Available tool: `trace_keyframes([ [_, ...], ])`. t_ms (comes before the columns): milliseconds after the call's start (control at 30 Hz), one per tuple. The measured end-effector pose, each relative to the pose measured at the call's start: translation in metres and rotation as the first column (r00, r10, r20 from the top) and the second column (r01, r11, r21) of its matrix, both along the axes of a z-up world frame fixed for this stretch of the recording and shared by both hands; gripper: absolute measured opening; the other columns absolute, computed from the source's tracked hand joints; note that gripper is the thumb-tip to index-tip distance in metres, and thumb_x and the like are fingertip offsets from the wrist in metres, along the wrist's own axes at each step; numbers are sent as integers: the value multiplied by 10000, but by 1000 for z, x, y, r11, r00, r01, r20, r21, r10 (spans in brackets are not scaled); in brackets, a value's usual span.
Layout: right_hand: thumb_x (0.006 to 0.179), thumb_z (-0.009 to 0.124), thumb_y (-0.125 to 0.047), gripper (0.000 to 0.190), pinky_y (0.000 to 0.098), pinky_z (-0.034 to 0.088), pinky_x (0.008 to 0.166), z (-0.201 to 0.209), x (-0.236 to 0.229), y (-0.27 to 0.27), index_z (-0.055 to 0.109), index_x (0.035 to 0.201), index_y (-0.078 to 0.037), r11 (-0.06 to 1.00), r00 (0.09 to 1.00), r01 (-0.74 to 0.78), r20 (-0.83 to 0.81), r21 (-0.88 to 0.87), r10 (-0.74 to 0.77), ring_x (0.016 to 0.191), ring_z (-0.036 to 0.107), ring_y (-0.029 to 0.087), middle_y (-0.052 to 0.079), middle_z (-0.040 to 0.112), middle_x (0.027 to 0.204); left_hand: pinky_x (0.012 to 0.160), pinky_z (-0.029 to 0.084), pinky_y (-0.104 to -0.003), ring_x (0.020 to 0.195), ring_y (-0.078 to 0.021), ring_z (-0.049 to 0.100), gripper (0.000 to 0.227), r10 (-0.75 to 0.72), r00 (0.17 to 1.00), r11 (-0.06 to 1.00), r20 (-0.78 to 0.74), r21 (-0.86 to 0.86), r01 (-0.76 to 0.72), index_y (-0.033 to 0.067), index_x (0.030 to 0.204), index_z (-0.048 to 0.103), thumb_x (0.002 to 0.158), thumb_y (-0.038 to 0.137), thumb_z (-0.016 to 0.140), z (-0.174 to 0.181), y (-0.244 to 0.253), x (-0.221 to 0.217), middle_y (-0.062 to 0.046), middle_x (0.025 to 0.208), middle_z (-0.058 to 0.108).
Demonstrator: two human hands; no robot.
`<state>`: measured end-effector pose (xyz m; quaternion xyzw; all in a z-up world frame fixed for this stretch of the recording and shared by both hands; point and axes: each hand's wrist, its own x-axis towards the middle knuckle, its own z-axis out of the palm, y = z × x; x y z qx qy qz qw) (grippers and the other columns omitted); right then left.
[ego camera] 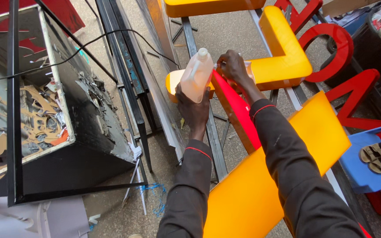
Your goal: The person pours liquid from a plastic bottle onto a cloth and wipes the surfaces of large red and yellow letters. The person moves between different letters, repeatedly applying liquid and wiping the surfaces.
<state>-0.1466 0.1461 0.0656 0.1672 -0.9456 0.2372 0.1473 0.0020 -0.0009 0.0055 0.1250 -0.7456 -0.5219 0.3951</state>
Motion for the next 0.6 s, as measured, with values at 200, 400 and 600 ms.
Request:
trace_keyframes([
  [200, 909, 773, -133, 104, 632, 635, 901, -3, 2, 4, 873, 938, -138, 999, 987, 36, 155, -2, -35, 999, 791, 521, 220, 792, 898, 1071, 535, -732, 1335, -623, 670, 995, 12, 1000, 1000, 25, -23, -12, 40, 1616, 495, 885, 494, 995, -6, 2, -1, -332, 1440, 663],
  [400, 713, 975, -158, 136, 466, 586, 636, 32, -2, -18, 909, 833, -160, 975, 955, 221, 207, -22, -212, 756, 808, 251, 96, 842, 800, 1094, 547, -625, 1442, -521, 633, 1037, 55, 995, 991, 79, -124, -45, 41, 1666, 383, 948, 625, 852, 3, 3, -2, -257, 1619, 590],
  [600, 966, 727, -199, 208, 715, 592, 924, 4, 21, -4, 869, 1047, -71, 966, 971, 156, 212, -206, -112, 1103, 756, 563, 281, 816, 1045, 1011, 560, -755, 1283, -631, 677, 1089, 15, 1000, 999, 14, -42, -15, 63, 1644, 464, 857, 612, 980, -2, 0, -3, -309, 1462, 654],
])
